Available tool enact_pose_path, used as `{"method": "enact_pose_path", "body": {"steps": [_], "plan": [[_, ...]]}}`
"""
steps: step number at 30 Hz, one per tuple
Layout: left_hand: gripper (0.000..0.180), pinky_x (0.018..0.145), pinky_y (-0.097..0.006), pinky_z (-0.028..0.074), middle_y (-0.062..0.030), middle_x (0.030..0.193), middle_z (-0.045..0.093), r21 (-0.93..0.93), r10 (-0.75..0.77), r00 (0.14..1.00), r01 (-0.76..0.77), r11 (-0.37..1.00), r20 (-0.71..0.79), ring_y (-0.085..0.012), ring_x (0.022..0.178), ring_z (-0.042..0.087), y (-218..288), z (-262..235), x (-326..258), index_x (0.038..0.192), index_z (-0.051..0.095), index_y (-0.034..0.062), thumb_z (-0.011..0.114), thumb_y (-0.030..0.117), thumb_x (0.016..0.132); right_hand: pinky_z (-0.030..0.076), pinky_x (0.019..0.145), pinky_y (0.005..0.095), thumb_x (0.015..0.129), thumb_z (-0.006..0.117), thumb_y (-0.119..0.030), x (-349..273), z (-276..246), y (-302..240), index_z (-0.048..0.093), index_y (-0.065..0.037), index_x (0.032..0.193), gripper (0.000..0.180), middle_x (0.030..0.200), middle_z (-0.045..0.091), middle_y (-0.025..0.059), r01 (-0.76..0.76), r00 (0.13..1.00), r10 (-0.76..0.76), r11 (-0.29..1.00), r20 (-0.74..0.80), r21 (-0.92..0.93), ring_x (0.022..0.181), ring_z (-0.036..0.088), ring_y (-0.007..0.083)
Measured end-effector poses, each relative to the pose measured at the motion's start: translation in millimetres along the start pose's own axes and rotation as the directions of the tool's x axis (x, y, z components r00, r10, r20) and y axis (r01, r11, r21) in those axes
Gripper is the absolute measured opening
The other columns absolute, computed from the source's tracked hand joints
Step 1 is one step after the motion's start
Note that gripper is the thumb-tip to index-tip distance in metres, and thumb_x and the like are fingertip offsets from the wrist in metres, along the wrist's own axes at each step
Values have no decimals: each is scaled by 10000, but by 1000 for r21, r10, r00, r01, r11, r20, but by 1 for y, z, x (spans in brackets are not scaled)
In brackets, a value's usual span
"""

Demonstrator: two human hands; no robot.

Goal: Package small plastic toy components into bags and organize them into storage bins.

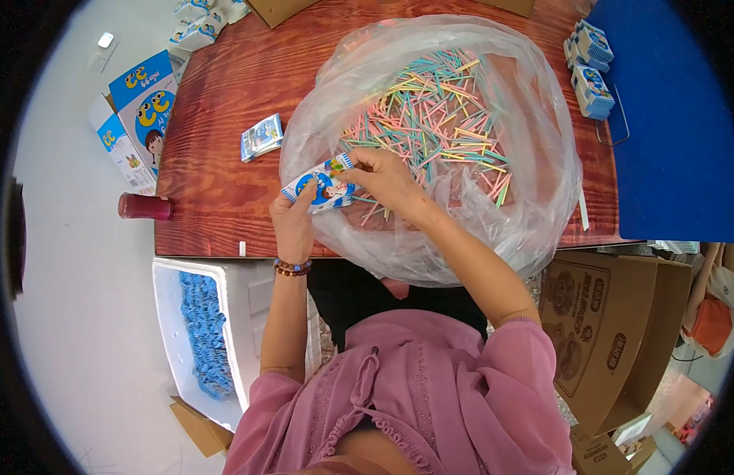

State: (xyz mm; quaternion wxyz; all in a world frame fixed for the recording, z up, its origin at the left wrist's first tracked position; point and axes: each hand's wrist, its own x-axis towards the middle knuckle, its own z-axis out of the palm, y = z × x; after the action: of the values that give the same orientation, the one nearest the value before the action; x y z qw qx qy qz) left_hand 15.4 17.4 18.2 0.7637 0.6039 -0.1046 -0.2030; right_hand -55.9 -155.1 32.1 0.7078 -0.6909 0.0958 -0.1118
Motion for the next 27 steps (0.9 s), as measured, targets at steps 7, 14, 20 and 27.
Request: {"method": "enact_pose_path", "body": {"steps": [7, 14, 20, 27], "plan": [[129, 716, -225, 485, -16, 923, 680, -84, 37, 992, -48, 995, -123, -59, 796, 600, -11, 24, -27, 996, 684, -19, 661, 23, 877, 388, 567, 202, 860, 677, -114, -22, -7, 12, 680, -35, 841, 81, 678, 564, -46, -64, 998, 63, 995, 21, 76, 637, 483, 19], [143, 718, -217, 482, -20, 942, 675, -151, 25, 991, -45, 987, -131, -56, 800, 598, -18, 33, -33, 1015, 674, -26, 653, 7, 877, 422, 590, 202, 871, 658, -87, -30, -18, 20, 701, -6, 899, 95, 736, 634, -29, -64, 998, 66, 992, 23, -107, 684, 519, 10], [153, 766, -268, 514, -45, 1002, 684, -259, -34, 994, 7, 966, -102, -114, 859, 646, -32, 31, -32, 1051, 658, 11, 608, 1, 906, 423, 581, 194, 879, 653, -92, -34, -19, 19, 714, -5, 930, 118, 708, 616, -42, -58, 998, 58, 998, 7, 3, 658, 507, 5], [173, 791, -346, 547, -45, 1064, 665, -404, -136, 983, 76, 912, -123, -149, 926, 649, -32, 32, -26, 1096, 621, 31, 572, 124, 960, 460, 673, 229, 866, 661, -115, -34, -44, 14, 671, -7, 864, 108, 818, 626, 14, -29, 1000, 26, 965, 16, 259, 724, 559, 80]]}}
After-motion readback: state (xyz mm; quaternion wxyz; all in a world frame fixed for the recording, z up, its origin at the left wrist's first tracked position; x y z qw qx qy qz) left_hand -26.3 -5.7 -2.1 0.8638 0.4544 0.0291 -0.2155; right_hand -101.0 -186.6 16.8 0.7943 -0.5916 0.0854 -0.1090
